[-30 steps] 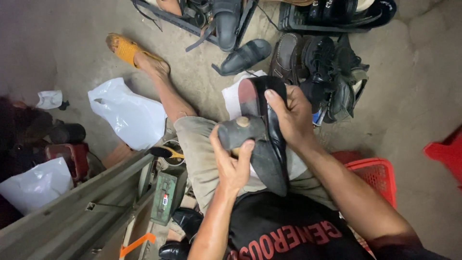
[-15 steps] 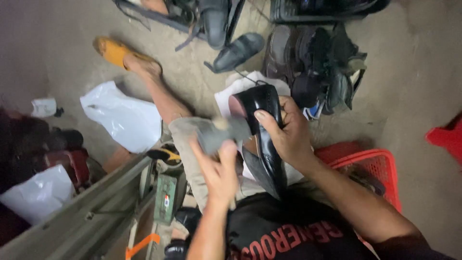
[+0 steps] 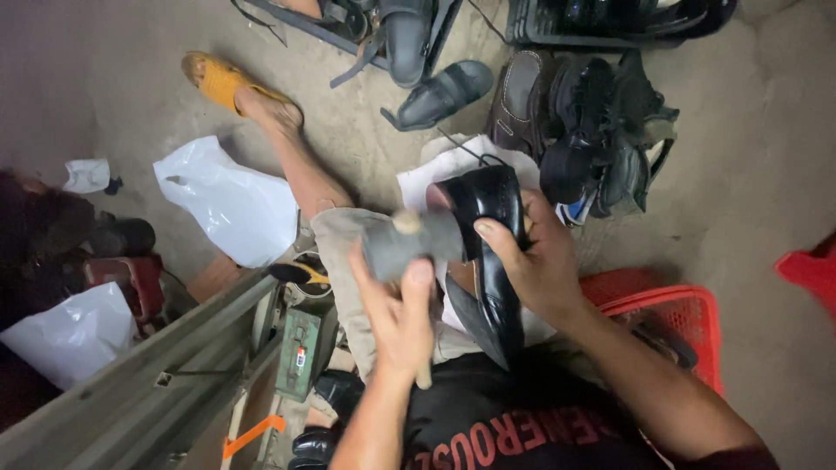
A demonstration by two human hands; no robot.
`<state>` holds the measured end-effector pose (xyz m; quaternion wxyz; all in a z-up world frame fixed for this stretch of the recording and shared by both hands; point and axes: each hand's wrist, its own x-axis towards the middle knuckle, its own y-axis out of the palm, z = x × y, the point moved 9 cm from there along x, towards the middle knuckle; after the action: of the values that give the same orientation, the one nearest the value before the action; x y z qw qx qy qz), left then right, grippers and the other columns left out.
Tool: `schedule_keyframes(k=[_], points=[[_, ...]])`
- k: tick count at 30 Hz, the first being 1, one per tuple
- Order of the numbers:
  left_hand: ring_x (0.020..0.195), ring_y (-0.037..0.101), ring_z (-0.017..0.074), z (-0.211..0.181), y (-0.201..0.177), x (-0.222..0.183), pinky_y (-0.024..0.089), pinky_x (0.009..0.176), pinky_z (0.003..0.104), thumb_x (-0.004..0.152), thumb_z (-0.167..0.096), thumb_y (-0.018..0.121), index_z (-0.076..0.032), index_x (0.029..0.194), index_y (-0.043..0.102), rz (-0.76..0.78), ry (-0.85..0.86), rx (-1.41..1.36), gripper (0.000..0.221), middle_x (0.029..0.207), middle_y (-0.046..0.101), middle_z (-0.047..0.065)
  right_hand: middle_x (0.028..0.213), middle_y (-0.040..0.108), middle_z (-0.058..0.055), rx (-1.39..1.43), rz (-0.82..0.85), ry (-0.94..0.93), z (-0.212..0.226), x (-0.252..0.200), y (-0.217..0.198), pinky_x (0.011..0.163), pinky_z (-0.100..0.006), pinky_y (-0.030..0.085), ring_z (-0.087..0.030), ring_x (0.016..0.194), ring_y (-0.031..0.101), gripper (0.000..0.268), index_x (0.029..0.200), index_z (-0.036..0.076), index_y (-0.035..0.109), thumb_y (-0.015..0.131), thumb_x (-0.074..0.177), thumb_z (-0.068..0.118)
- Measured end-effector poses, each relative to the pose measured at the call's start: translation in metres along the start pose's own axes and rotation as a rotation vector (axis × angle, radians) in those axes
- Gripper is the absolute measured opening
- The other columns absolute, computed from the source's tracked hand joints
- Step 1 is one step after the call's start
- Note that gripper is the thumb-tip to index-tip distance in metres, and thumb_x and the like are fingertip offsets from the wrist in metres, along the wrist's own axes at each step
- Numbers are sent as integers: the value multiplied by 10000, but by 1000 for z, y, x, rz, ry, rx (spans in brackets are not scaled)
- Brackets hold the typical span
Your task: The worker is hammering the soles of various leather shoes to secure them or shape them during the repair process.
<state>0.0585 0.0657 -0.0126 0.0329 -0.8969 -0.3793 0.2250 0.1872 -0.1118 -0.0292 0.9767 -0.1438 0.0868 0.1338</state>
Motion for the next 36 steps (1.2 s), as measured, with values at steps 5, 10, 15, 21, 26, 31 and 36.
schedule_keyframes(k=[5, 10, 15, 21, 26, 31, 36], points=[[1034, 324, 379, 13, 2, 41, 274, 858, 448, 944, -452, 682, -5, 1600, 151, 2, -10, -38, 955, 1191, 306, 264, 684, 675, -182, -13, 22, -43, 6, 0, 5, 597, -379, 568, -295, 633, 710, 360, 1114, 36, 659, 776, 944, 330], [706, 474, 205, 33, 0, 9, 381, 591, 282, 966, -374, 684, -31, 1581, 217, 13, 26, -92, 846, 857, 513, 169, 688, 676, -176, 38, 58, 29, -15, 0, -1, 586, -347, 560, -230, 648, 691, 324, 1127, 45, 654, 764, 957, 297], [465, 520, 107, 20, -2, 33, 404, 400, 192, 990, -311, 670, -49, 1545, 281, 19, 62, -274, 726, 632, 593, 107, 695, 690, -111, 177, 212, 13, 30, 7, 10, 601, -312, 592, -173, 638, 672, 322, 1099, 25, 628, 794, 915, 231], [391, 404, 132, -96, -47, -17, 330, 379, 248, 1037, -340, 546, -117, 1423, 269, 179, 476, -493, 525, 519, 459, 89, 877, 620, 5, 274, 478, -445, 109, -28, 3, 715, -281, 549, -136, 768, 617, 195, 1057, 147, 615, 721, 908, 215], [1159, 528, 244, -95, -68, -61, 428, 1032, 358, 879, -599, 640, -4, 1355, 418, 81, 678, -182, 794, 1274, 512, 168, 1344, 686, -108, 733, 724, -462, 107, -53, 9, 1185, -459, 473, -267, 1284, 643, 683, 1314, 81, 686, 687, 1044, 708], [1119, 539, 222, 7, -27, -36, 413, 1111, 454, 943, -238, 709, 56, 1406, 426, 109, 455, -190, 617, 1172, 613, 237, 867, 762, -171, 624, 241, 39, -105, -26, 16, 863, -429, 610, -246, 864, 747, 116, 995, -36, 753, 698, 893, -40], [1099, 605, 284, -1, -35, -47, 472, 1030, 466, 876, -251, 793, 32, 1400, 416, 93, 425, -140, 705, 1135, 632, 255, 884, 743, -182, 696, 229, -81, -100, -40, 1, 890, -435, 602, -268, 919, 733, 87, 935, -43, 714, 738, 853, -25]])
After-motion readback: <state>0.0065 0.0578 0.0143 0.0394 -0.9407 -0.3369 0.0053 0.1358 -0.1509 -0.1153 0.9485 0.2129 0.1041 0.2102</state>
